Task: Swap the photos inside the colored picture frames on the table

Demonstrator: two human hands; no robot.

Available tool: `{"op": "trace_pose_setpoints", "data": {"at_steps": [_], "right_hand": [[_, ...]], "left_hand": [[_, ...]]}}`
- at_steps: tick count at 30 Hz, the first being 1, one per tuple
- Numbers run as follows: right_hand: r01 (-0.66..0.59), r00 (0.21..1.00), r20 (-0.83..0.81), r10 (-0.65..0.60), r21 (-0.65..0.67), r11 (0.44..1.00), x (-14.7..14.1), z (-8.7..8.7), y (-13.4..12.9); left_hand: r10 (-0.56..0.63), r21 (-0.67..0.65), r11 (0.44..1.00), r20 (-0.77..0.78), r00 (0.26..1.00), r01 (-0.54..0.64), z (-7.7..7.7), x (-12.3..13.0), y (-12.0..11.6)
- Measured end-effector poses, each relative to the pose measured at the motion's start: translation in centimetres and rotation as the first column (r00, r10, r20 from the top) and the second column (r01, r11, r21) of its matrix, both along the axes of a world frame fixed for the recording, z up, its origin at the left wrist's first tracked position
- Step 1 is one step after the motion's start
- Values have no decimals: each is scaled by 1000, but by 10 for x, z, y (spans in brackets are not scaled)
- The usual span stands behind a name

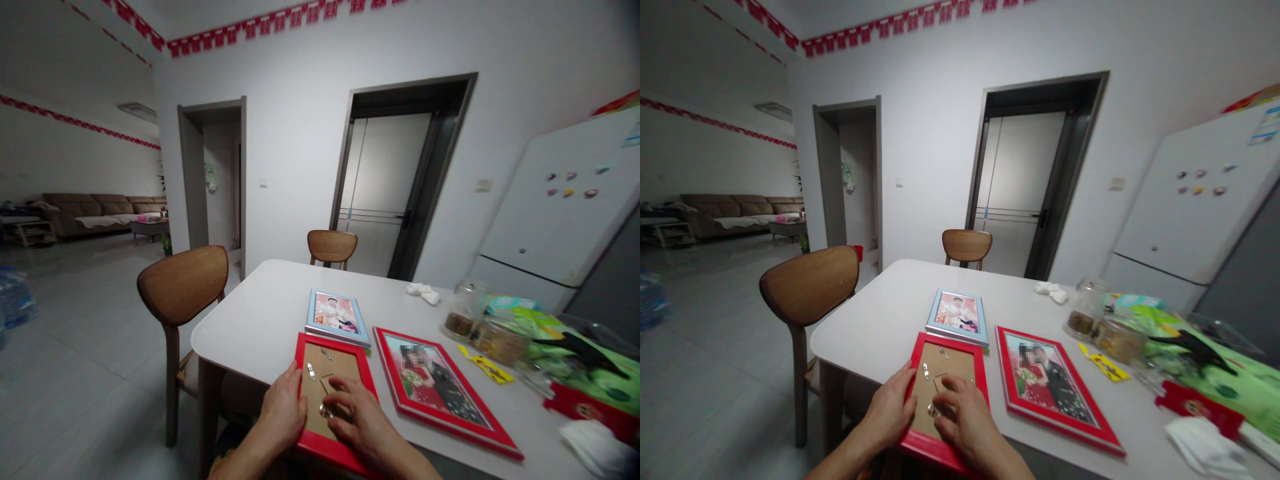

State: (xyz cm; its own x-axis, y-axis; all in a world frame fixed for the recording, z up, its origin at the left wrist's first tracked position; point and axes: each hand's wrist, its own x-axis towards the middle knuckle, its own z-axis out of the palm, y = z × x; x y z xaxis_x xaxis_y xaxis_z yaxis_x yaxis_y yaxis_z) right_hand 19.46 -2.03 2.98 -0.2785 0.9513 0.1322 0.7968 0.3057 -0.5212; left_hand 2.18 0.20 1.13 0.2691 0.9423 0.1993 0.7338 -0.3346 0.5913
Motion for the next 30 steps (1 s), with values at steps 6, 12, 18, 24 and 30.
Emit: {"op": "trace_pose_setpoints", "data": {"at_steps": [6,12,18,24,30], "right_hand": [[165,979,109,-175,93,982,3,-1,1],[213,977,14,-214,78,974,3,-4,7],[237,972,-32,-235,102,966,7,8,8],[228,973,-79,-218,168,959,-9,28,1],[247,967,-100,-234,153,957,9,21,-1]], "left_hand": [[-2,12,1000,-16,1000,2,2,0,-1],[4,-41,999,33,999,-3,6,-1,-1],[1,-67,998,142,990,9,12,-1,-4],[58,-155,987,568,821,37,12,3,10],[198,-256,966,668,718,-28,5,-30,33]]}}
